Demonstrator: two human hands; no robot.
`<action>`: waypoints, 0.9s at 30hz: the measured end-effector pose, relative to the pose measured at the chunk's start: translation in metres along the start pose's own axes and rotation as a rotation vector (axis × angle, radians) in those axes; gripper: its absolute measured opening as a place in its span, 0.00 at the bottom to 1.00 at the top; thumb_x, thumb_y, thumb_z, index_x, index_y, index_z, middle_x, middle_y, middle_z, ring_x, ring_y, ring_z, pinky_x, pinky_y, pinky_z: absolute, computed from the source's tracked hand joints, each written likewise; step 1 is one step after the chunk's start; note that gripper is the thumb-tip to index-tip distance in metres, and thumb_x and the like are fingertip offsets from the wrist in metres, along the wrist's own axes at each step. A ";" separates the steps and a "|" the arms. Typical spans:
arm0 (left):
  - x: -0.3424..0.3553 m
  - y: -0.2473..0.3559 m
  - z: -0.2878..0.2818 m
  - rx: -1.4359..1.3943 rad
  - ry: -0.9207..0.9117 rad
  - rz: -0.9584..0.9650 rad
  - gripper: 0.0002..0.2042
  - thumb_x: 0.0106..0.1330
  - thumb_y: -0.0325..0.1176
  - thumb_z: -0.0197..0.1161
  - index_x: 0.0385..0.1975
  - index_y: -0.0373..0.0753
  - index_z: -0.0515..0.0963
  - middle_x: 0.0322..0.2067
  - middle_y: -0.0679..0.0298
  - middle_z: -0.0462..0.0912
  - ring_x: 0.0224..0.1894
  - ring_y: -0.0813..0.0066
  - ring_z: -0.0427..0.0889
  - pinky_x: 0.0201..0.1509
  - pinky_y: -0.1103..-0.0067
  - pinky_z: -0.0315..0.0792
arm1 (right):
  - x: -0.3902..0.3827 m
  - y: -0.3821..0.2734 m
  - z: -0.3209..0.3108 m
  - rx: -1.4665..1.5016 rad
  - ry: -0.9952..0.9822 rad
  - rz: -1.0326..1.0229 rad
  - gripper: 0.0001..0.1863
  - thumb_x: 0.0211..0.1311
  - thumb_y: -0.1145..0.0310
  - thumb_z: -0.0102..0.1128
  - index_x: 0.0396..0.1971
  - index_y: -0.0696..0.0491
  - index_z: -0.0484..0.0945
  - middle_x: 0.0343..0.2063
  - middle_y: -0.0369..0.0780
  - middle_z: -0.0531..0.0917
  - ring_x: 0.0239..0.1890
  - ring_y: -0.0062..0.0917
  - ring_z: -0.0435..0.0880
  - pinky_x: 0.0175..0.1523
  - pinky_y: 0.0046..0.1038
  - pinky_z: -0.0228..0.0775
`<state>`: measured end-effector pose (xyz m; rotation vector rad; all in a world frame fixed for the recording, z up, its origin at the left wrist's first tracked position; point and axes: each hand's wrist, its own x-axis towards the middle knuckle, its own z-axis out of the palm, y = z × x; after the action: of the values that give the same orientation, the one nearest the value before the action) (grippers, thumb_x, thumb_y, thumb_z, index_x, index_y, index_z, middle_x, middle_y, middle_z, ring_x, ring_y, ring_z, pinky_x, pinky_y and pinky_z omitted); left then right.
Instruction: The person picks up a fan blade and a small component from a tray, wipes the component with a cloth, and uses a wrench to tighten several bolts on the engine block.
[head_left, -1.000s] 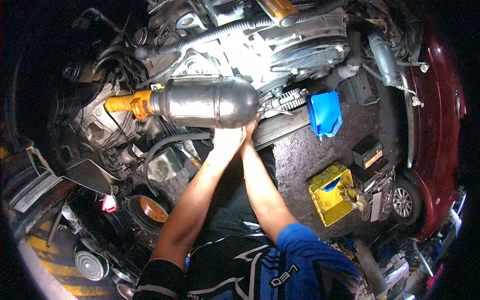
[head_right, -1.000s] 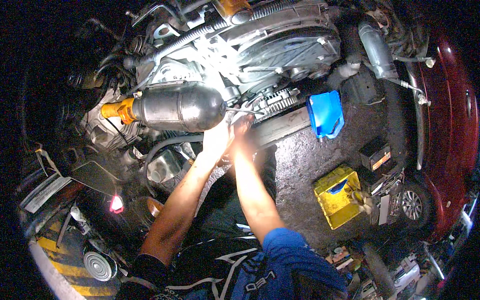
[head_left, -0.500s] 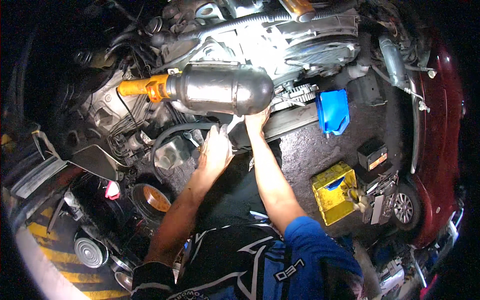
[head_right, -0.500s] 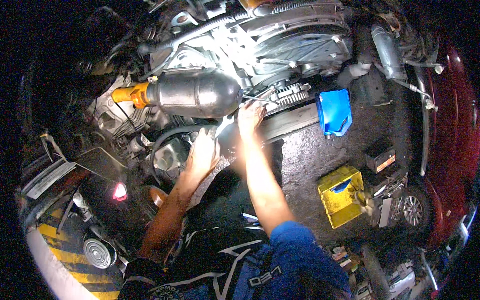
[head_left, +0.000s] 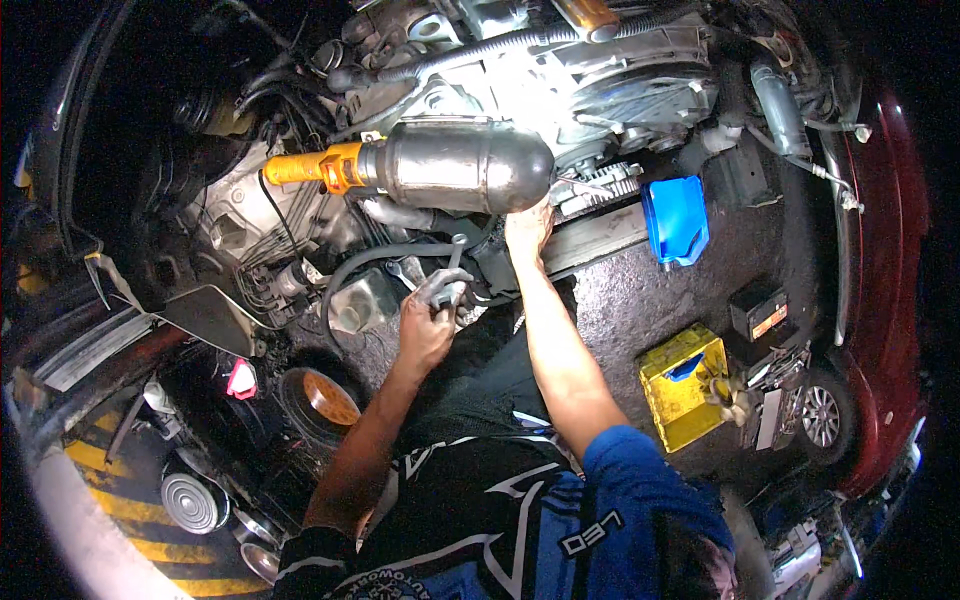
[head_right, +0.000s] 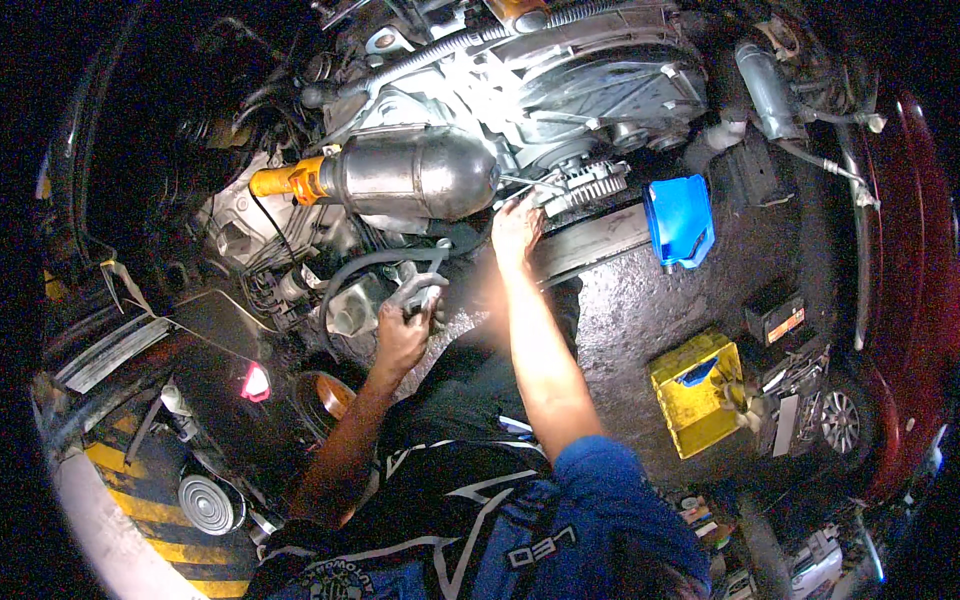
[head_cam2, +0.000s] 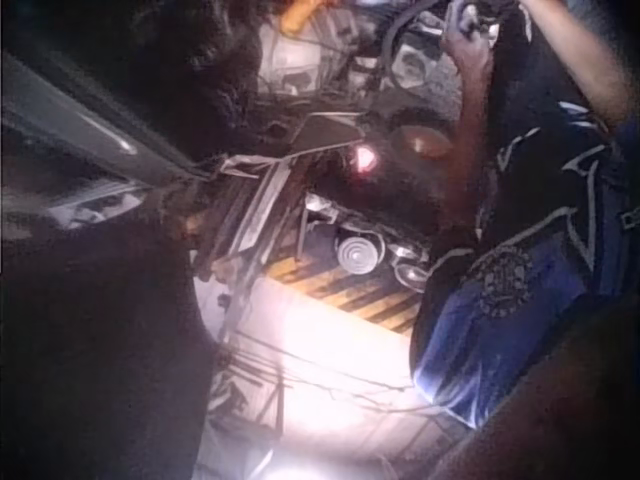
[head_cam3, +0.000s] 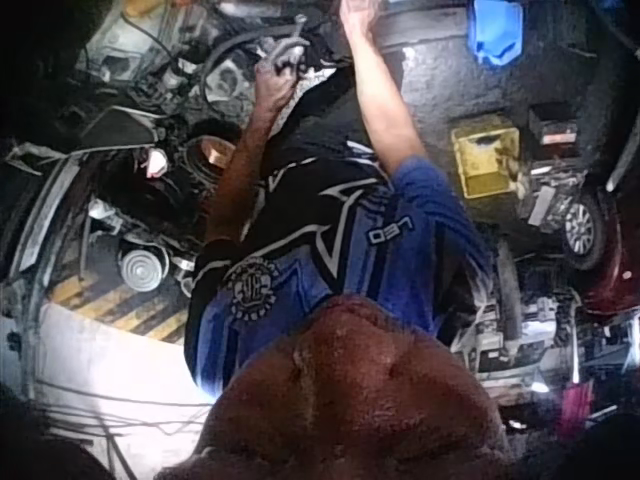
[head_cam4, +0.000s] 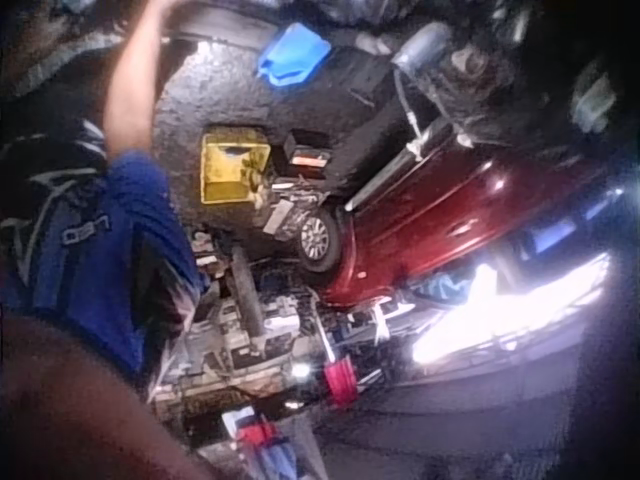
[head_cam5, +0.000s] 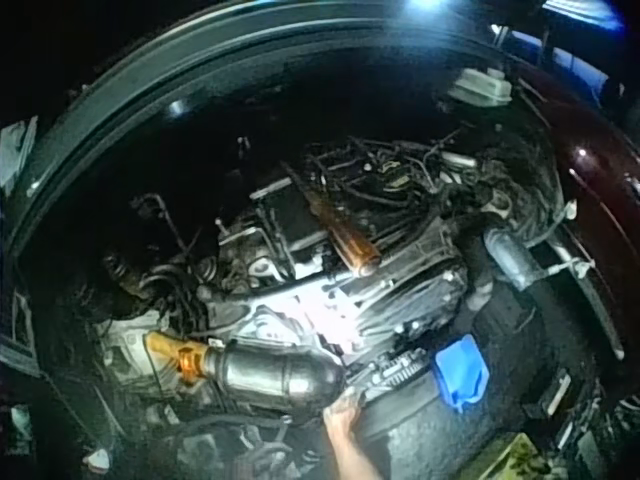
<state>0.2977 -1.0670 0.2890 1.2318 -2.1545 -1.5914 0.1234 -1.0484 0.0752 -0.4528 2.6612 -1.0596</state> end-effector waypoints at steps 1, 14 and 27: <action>-0.002 0.002 0.000 -0.333 -0.085 -0.248 0.10 0.66 0.25 0.57 0.45 0.37 0.78 0.31 0.65 0.78 0.34 0.77 0.78 0.42 0.78 0.73 | 0.000 0.001 0.001 -0.005 -0.011 0.002 0.29 0.62 0.66 0.51 0.61 0.66 0.61 0.44 0.62 0.76 0.46 0.52 0.76 0.54 0.45 0.67; -0.001 0.003 -0.007 -0.170 -0.204 -0.312 0.17 0.73 0.30 0.49 0.60 0.39 0.70 0.40 0.58 0.80 0.36 0.75 0.80 0.44 0.77 0.75 | -0.001 0.011 0.009 -0.090 0.102 -0.065 0.34 0.62 0.67 0.52 0.65 0.67 0.54 0.38 0.59 0.79 0.41 0.48 0.79 0.50 0.42 0.70; 0.042 0.036 0.008 1.027 -0.032 0.402 0.21 0.58 0.26 0.54 0.53 0.26 0.72 0.33 0.53 0.74 0.39 0.58 0.74 0.43 0.67 0.70 | -0.007 0.005 -0.001 -0.088 0.111 -0.146 0.38 0.61 0.68 0.53 0.66 0.68 0.50 0.35 0.58 0.78 0.39 0.47 0.77 0.47 0.42 0.68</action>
<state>0.2488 -1.0884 0.3043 0.8137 -3.0804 -0.2899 0.1283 -1.0422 0.0729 -0.6313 2.8180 -1.0390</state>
